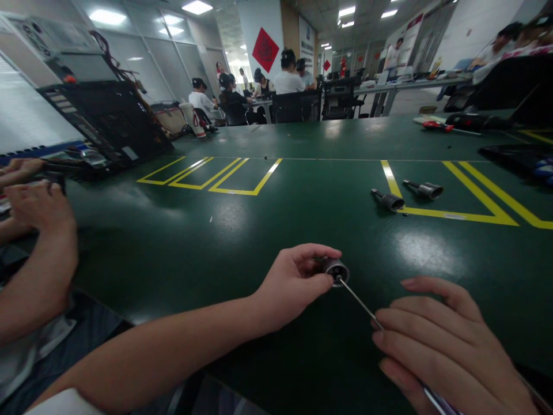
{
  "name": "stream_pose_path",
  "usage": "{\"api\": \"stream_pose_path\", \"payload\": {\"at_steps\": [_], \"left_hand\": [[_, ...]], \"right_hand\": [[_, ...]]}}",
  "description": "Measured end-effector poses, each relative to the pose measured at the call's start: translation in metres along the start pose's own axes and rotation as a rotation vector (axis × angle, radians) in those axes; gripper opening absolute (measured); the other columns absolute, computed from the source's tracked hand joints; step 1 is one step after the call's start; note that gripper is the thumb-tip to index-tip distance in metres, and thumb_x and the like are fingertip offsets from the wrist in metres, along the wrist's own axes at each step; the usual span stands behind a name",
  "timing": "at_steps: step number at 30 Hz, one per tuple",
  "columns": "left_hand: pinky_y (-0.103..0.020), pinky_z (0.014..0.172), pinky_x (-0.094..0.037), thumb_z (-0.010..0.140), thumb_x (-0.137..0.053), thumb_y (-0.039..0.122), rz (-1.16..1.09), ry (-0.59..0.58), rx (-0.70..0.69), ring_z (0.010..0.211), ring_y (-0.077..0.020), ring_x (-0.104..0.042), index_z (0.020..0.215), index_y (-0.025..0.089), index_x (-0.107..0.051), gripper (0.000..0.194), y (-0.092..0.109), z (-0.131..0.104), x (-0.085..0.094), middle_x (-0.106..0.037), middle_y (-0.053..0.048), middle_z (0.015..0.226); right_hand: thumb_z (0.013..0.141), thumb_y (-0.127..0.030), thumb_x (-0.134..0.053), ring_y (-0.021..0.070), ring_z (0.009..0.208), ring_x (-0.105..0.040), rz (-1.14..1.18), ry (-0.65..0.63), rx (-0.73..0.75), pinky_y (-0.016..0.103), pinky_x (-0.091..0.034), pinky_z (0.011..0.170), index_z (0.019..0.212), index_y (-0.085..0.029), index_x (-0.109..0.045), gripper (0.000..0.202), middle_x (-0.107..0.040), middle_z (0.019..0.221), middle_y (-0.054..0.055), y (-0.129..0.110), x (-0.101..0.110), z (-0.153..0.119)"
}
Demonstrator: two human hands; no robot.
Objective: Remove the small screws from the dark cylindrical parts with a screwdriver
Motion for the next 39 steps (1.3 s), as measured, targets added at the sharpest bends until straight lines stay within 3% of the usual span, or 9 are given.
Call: {"api": "stream_pose_path", "payload": {"at_steps": [13,22,39], "left_hand": [[-0.025,0.073,-0.051,0.068,-0.063,0.009,0.101,-0.04,-0.054,0.079,-0.0135,-0.065,0.099,0.012,-0.065,0.031,0.001,-0.003,-0.006,-0.07,-0.006,0.088],[-0.026,0.074,-0.055,0.068,-0.059,0.01,0.216,0.051,-0.2,0.08,-0.0162,-0.067,0.088,0.01,-0.07,0.023,0.011,-0.004,-0.001,-0.071,-0.009,0.09],[-0.028,0.076,-0.055,0.071,-0.057,0.009,0.239,0.049,-0.202,0.083,-0.0168,-0.067,0.088,0.012,-0.068,0.021,0.008,-0.002,0.0,-0.071,-0.008,0.093]], "right_hand": [[0.091,-0.019,-0.048,0.0112,0.061,-0.064,-0.023,-0.01,-0.038,0.033,-0.038,0.087,0.078,-0.022,-0.06,0.018,-0.068,0.062,-0.005,0.003,-0.009,-0.006],[0.091,-0.017,-0.048,0.0114,0.062,-0.063,-0.024,0.011,-0.025,0.033,-0.039,0.089,0.078,-0.021,-0.059,0.017,-0.068,0.062,-0.004,-0.002,-0.009,-0.007],[0.089,-0.016,-0.05,0.0102,0.061,-0.063,-0.01,-0.039,-0.014,0.031,-0.038,0.087,0.075,-0.02,-0.061,0.019,-0.067,0.062,-0.005,0.0,-0.011,-0.001]]}}
Point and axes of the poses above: each hand's wrist, its own z-axis towards the middle knuckle, its own x-axis out of the back of the hand, y = z × x, the point moved 8 cm from there along z, towards the middle knuckle
